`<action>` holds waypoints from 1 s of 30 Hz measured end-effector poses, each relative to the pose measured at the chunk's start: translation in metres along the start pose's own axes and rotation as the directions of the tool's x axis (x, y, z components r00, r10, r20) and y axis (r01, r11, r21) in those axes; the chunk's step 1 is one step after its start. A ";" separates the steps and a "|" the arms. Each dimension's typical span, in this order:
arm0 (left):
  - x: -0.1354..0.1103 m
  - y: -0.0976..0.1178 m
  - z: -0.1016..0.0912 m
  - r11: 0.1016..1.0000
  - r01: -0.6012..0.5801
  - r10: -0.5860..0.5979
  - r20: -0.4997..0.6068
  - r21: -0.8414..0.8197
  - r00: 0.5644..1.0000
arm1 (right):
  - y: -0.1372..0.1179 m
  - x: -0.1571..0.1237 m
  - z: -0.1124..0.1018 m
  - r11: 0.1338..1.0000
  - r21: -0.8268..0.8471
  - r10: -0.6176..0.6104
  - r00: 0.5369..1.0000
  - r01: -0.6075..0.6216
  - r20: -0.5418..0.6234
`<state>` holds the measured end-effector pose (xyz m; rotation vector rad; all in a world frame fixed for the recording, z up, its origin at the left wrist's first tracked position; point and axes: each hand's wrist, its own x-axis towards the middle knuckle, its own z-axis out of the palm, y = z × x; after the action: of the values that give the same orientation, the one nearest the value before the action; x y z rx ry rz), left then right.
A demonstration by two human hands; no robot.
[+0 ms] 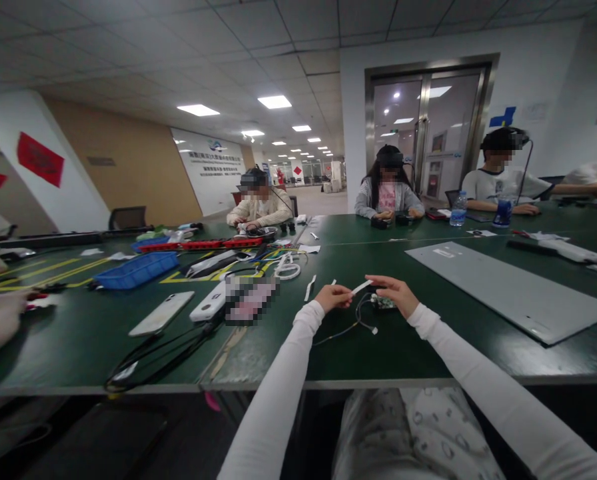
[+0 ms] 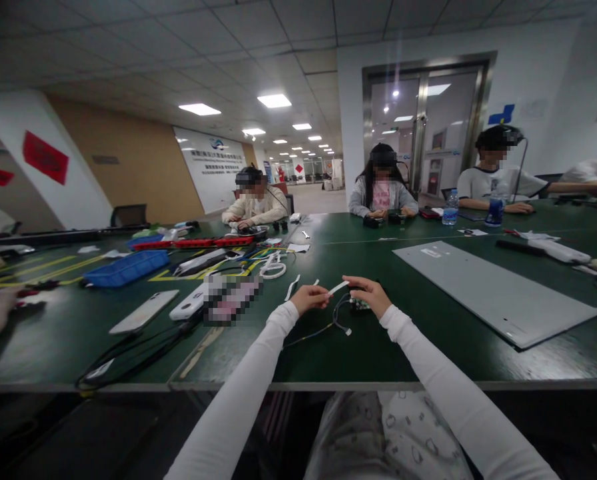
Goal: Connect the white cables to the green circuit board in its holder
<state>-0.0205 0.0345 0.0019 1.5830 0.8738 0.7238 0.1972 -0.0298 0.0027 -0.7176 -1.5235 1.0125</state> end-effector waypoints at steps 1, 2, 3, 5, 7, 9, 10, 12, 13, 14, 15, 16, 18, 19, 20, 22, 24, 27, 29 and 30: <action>0.002 0.000 -0.004 1.000 -0.011 0.011 -0.023 0.007 1.000 | -0.001 0.002 -0.003 1.000 -0.029 0.005 1.000 -0.004 0.016; 0.004 0.001 -0.010 1.000 -0.023 0.024 -0.051 0.018 0.998 | -0.002 0.004 -0.007 0.998 -0.062 0.014 0.999 -0.012 0.033; 0.006 0.001 -0.016 0.999 -0.035 0.037 -0.080 0.034 0.996 | -0.002 0.006 -0.012 0.995 -0.095 0.026 0.999 -0.022 0.046; 0.011 0.000 -0.032 0.996 -0.048 0.060 -0.148 0.081 0.987 | -0.001 0.012 -0.023 0.987 -0.156 0.053 0.997 -0.044 0.052; 0.016 -0.004 -0.051 0.990 -0.051 0.083 -0.253 0.134 0.964 | 0.003 0.016 -0.036 0.976 -0.207 0.076 0.996 -0.066 0.039; 0.020 -0.009 -0.070 0.985 -0.042 0.102 -0.375 0.165 0.921 | 0.010 0.019 -0.050 0.964 -0.251 0.094 0.995 -0.084 0.028; 0.021 -0.012 -0.079 0.986 -0.034 0.102 -0.432 0.163 0.896 | 0.015 0.020 -0.057 0.958 -0.274 0.096 0.995 -0.087 0.020; 0.022 -0.018 -0.094 0.991 0.004 0.067 -0.523 0.134 0.850 | 0.024 0.019 -0.070 0.941 -0.324 0.102 0.995 -0.096 0.002; 0.022 -0.021 -0.100 0.992 0.031 0.040 -0.553 0.118 0.832 | 0.029 0.018 -0.075 0.932 -0.350 0.103 0.995 -0.100 -0.009; 0.021 -0.023 -0.105 0.992 0.057 0.018 -0.577 0.112 0.817 | 0.034 0.017 -0.080 0.921 -0.376 0.107 0.994 -0.106 -0.019; 0.021 -0.025 -0.109 0.989 0.082 0.006 -0.593 0.121 0.805 | 0.038 0.016 -0.084 0.910 -0.400 0.109 0.994 -0.112 -0.031; 0.020 -0.026 -0.112 0.984 0.102 0.007 -0.606 0.145 0.795 | 0.042 0.014 -0.088 0.899 -0.423 0.107 0.993 -0.117 -0.047; 0.017 -0.028 -0.115 0.968 0.134 0.027 -0.622 0.211 0.782 | 0.049 0.012 -0.092 0.881 -0.457 0.093 0.992 -0.119 -0.081; 0.016 -0.028 -0.115 0.960 0.148 0.036 -0.627 0.239 0.778 | 0.052 0.011 -0.093 0.877 -0.464 0.086 0.992 -0.122 -0.097; 0.015 -0.028 -0.115 0.952 0.160 0.042 -0.630 0.260 0.775 | 0.054 0.009 -0.095 0.878 -0.461 0.087 0.990 -0.129 -0.111; 0.014 -0.029 -0.114 0.947 0.171 0.043 -0.632 0.274 0.774 | 0.057 0.007 -0.096 0.891 -0.425 0.113 0.985 -0.159 -0.133; 0.013 -0.029 -0.114 0.950 0.165 0.042 -0.632 0.265 0.773 | 0.058 0.005 -0.097 0.905 -0.375 0.160 0.977 -0.203 -0.144; 0.013 -0.028 -0.115 0.964 0.148 0.025 -0.631 0.221 0.776 | 0.058 0.004 -0.097 0.908 -0.337 0.213 0.966 -0.250 -0.144; 0.013 -0.029 -0.116 0.973 0.144 0.003 -0.628 0.183 0.778 | 0.057 0.004 -0.097 0.905 -0.333 0.229 0.963 -0.263 -0.138; 0.013 -0.029 -0.117 0.975 0.146 -0.010 -0.628 0.165 0.778 | 0.057 0.004 -0.097 0.904 -0.333 0.234 0.963 -0.267 -0.136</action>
<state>-0.1145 0.1100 -0.0057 1.4793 1.5381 1.1636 0.2864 0.0199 -0.0444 -1.2224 -1.5730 0.8877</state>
